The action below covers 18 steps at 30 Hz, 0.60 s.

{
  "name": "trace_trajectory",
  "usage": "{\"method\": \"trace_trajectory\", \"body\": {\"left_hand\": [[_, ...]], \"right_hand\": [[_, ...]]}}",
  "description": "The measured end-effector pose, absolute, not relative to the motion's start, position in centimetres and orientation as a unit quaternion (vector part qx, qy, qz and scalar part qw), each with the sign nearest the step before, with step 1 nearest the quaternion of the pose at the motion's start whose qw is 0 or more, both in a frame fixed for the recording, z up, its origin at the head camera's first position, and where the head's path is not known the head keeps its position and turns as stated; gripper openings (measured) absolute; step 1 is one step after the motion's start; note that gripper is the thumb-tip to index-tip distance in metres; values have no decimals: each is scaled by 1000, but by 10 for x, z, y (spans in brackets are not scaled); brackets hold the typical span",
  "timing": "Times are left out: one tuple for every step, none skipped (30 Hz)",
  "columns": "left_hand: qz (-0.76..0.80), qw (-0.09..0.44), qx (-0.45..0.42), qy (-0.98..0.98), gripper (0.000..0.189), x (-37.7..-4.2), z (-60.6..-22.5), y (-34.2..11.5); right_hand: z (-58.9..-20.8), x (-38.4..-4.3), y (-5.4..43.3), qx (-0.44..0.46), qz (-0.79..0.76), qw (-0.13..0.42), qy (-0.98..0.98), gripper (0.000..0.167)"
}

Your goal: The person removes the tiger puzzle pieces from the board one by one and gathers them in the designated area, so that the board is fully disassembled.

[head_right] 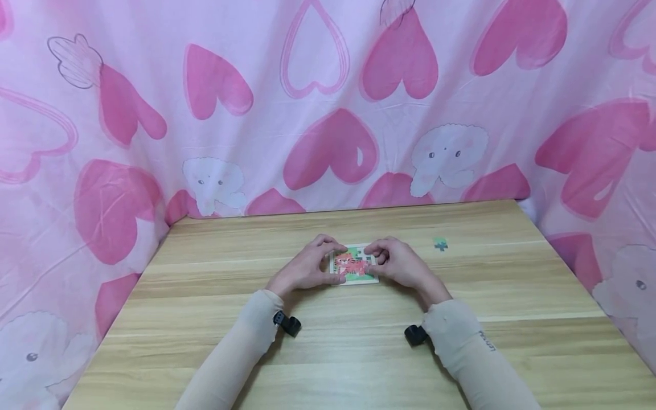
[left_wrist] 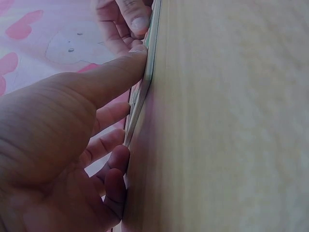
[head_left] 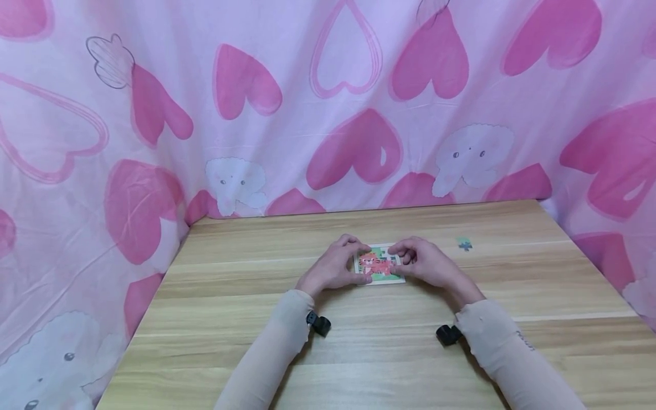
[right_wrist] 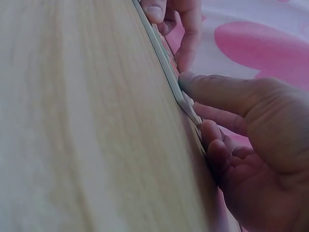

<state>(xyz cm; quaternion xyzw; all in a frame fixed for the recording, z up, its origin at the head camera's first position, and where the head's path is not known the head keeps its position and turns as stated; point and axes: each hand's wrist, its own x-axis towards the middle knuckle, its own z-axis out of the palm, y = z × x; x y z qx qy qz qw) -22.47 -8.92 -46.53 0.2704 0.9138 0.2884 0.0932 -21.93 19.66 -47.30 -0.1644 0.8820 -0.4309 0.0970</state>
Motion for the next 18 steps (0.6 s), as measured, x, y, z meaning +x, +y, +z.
{"method": "trace_trajectory", "body": {"left_hand": [[289,94,270,914,73,-225,-465,-89],[289,94,269,914,73,-224,-465,-89],[289,94,269,914,73,-224,-465,-89],[289,94,269,914,74,-224,-465,-89],[288,94,269,914,74,-224,-464,-89],[288,95,268,915,74,-224,-464,-89],[286,95,269,915,74,-224,-464,-88],[285,94,269,915,74,-224,-464,-88],[284,94,269,915,74,-224,-464,-88],[283,93,270,916,74,-224,-464,-88],[282,93,271,916,73,-223,-464,-88],[282,94,271,915,72,-223,-464,-87],[281,95,272,915,71,-222,-464,-87],[281,95,273,915,68,-222,-463,-87],[280,95,274,915,66,-222,-463,-86],[278,96,275,915,63,-221,-463,-86],[277,98,276,915,59,-221,-462,-86],[278,99,276,915,55,-220,-461,-85]], "right_hand": [[-473,-219,197,-164,-428,97,884,37],[-473,-219,196,-163,-425,96,885,36],[-473,-219,197,-163,-422,96,886,35],[-473,-219,197,-164,-421,96,887,34],[-473,-219,197,-164,-419,97,888,32],[-473,-218,197,-162,-418,97,889,31],[-473,-218,197,-163,-418,98,889,30],[-473,-218,196,-163,-417,98,889,29],[-473,-218,196,-163,-416,98,889,28],[-473,-217,196,-162,-416,98,890,28],[-473,-217,196,-164,-415,99,889,27],[-473,-217,195,-162,-415,100,890,27],[-473,-217,195,-161,-415,100,890,27],[-473,-217,195,-161,-416,100,889,27],[-473,-217,195,-160,-416,101,889,27],[-472,-217,195,-162,-417,100,889,27],[-472,-218,195,-164,-417,99,889,27],[-471,-218,195,-162,-417,99,889,27]]}}
